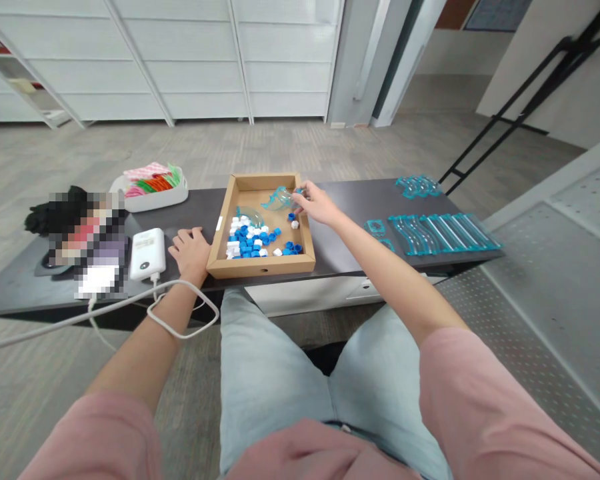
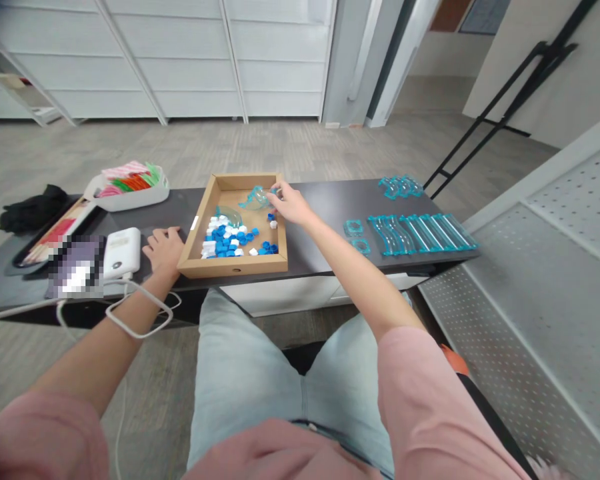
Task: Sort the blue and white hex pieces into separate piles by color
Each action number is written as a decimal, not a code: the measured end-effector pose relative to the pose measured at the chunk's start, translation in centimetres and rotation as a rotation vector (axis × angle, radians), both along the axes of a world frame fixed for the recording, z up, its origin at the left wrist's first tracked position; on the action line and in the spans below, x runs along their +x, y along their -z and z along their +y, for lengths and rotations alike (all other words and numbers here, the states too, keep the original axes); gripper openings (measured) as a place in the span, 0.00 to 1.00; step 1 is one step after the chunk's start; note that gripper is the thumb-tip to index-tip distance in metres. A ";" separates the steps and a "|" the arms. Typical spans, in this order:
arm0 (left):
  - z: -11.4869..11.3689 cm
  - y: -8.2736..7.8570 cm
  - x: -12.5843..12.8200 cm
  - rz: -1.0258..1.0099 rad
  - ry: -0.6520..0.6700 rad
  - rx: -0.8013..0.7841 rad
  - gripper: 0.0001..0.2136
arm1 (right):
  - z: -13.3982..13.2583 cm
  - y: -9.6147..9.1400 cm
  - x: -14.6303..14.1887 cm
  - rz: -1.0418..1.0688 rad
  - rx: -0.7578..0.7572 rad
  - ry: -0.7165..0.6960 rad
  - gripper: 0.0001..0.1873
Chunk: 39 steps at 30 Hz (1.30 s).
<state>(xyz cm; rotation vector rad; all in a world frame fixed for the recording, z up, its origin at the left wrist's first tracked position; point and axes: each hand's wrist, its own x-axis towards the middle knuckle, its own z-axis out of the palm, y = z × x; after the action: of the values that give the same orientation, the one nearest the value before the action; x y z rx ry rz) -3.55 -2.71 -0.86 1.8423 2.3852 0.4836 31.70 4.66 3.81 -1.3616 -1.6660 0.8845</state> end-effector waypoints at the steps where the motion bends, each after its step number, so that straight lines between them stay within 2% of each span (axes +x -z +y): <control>1: 0.0 -0.1 0.0 0.001 0.001 -0.006 0.29 | -0.5 -0.1 0.7 -0.002 0.007 0.008 0.08; 4: 0.0 -0.3 0.0 0.003 0.000 -0.019 0.30 | -2.1 -0.5 3.0 0.003 0.004 0.036 0.07; 9: 0.0 -0.5 0.0 0.014 -0.026 -0.033 0.30 | -4.2 -1.0 7.0 0.095 -0.089 0.089 0.04; 17: 0.0 -0.5 0.2 0.026 -0.049 -0.044 0.33 | -6.5 0.1 12.0 0.130 -0.155 0.171 0.06; 22: 0.1 -0.3 0.2 0.033 -0.059 -0.039 0.36 | -7.0 0.9 13.2 0.159 -0.162 0.159 0.07; 30: 0.4 -0.4 0.0 0.061 -0.065 -0.060 0.35 | -6.5 1.6 12.6 0.208 -0.211 0.131 0.05; 35: 0.3 -0.4 0.1 0.065 -0.060 -0.058 0.37 | -6.1 1.9 12.8 0.212 -0.215 0.171 0.14; 39: 0.5 0.1 -0.1 0.053 -0.069 -0.050 0.40 | -4.9 2.1 15.1 0.119 -0.127 0.245 0.21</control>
<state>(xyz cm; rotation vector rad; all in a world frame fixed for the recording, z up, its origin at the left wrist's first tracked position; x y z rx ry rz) -3.68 -2.21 -0.92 1.7797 2.4781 0.3811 46.79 -0.21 1.76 -1.5305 -1.3387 0.9197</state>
